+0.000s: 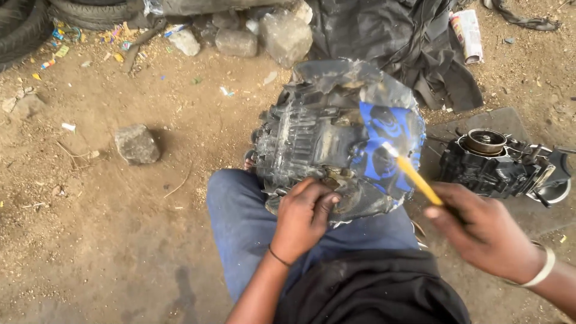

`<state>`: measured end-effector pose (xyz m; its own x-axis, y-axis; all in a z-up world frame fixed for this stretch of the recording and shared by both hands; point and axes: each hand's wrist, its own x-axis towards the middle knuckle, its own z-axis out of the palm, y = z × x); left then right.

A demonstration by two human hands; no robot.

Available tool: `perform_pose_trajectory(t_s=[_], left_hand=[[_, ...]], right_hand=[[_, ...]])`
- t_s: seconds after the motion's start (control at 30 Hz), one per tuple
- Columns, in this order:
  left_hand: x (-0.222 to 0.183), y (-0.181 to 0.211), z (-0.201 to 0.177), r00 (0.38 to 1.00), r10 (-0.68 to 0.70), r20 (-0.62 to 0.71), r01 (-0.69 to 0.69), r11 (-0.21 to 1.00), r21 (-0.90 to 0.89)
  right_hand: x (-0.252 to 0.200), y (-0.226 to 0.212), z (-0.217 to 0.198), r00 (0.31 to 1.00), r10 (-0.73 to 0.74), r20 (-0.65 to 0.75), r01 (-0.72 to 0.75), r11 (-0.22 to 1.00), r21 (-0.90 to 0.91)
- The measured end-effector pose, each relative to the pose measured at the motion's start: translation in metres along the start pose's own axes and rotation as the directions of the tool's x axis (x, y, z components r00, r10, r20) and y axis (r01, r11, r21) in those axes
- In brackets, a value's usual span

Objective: The person sits on the ground with a motorcycle plastic body panel across their lap and scrapes old gasket residue off its underside using a knife-like scraper, working around the edges and mounting bosses. They reposition the panel repeatedly and later use pliers to pull remaining debris from the panel's clips.

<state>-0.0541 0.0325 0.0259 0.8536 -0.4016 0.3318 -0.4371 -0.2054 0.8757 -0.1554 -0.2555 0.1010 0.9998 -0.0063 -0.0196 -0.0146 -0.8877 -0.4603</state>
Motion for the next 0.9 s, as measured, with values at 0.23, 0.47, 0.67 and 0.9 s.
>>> perform_pose_trajectory(t_s=[0.23,0.47,0.67,0.9], left_hand=[[-0.007,-0.007,0.009,0.986,0.075,-0.148,-0.094,0.988,-0.125],[-0.011,-0.005,0.006,0.949,0.214,-0.233,-0.215,0.976,0.022],[0.020,0.031,0.008,0.943,0.332,-0.001,-0.331,0.939,0.094],[0.047,0.084,0.082,0.807,0.349,0.475,-0.436,0.896,0.083]], right_hand=[[0.088,-0.109,-0.007,0.843,-0.537,0.025,0.532,0.841,0.104],[0.127,-0.125,-0.004,0.690,-0.367,0.624,0.536,0.838,-0.101],[0.097,-0.055,-0.026,0.766,-0.401,0.503,0.458,0.889,0.011],[0.008,0.086,-0.029,0.870,-0.385,0.308,0.305,0.911,0.278]])
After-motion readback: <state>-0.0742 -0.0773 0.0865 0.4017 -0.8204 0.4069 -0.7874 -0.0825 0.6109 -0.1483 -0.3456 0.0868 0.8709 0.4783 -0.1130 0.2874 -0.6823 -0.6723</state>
